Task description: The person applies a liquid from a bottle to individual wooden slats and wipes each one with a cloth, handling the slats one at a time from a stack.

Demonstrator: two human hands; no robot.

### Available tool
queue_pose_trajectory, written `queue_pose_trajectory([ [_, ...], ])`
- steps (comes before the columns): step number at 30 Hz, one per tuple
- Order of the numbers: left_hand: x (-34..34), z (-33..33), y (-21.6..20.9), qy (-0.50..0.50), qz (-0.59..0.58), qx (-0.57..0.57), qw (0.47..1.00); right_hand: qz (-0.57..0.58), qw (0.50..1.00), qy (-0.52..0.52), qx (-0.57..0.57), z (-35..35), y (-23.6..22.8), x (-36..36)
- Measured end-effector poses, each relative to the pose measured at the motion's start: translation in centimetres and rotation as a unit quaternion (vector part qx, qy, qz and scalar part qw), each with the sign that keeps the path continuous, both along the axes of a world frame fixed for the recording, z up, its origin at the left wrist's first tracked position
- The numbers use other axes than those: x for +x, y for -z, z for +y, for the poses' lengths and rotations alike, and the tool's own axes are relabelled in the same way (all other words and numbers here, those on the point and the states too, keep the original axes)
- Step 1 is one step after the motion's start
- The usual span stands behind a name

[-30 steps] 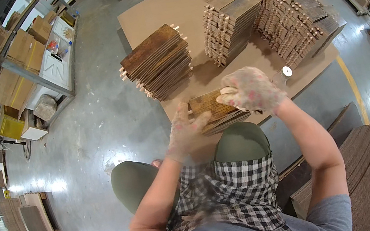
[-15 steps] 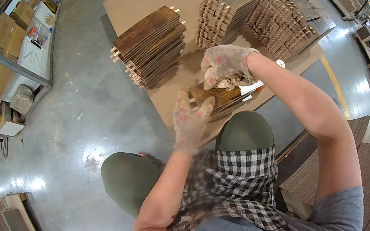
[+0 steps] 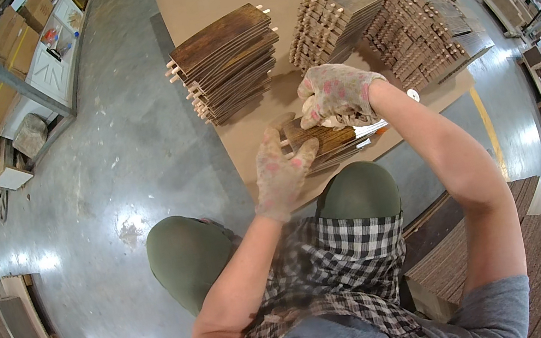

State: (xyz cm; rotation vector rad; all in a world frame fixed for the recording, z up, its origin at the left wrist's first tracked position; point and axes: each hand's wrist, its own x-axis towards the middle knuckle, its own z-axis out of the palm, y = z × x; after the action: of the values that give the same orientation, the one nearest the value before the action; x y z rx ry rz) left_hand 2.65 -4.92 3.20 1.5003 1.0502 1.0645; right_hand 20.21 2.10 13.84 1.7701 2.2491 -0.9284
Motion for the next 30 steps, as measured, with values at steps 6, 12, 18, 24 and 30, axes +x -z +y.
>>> queue_pose_trajectory([
  [6,-0.1,-0.1,-0.1,0.016,-0.011,-0.026,0.999,0.038,0.999,0.003,-0.002,0.1,0.5,1.3],
  [12,0.0,-0.1,-0.2,0.031,-0.035,-0.08,0.996,0.032,0.999,0.017,-0.021,0.4,0.0,1.0],
  [18,0.0,0.0,-0.4,0.03,-0.032,-0.065,0.997,-0.003,0.999,-0.022,0.043,1.6,1.5,-1.3],
  [24,0.0,-0.1,-0.2,0.023,-0.027,-0.078,0.996,0.01,1.0,-0.002,-0.01,1.6,0.4,-1.9],
  [30,-0.1,-0.1,-1.8,0.02,0.013,-0.048,0.999,0.049,0.997,-0.004,0.054,1.1,0.9,-2.2],
])
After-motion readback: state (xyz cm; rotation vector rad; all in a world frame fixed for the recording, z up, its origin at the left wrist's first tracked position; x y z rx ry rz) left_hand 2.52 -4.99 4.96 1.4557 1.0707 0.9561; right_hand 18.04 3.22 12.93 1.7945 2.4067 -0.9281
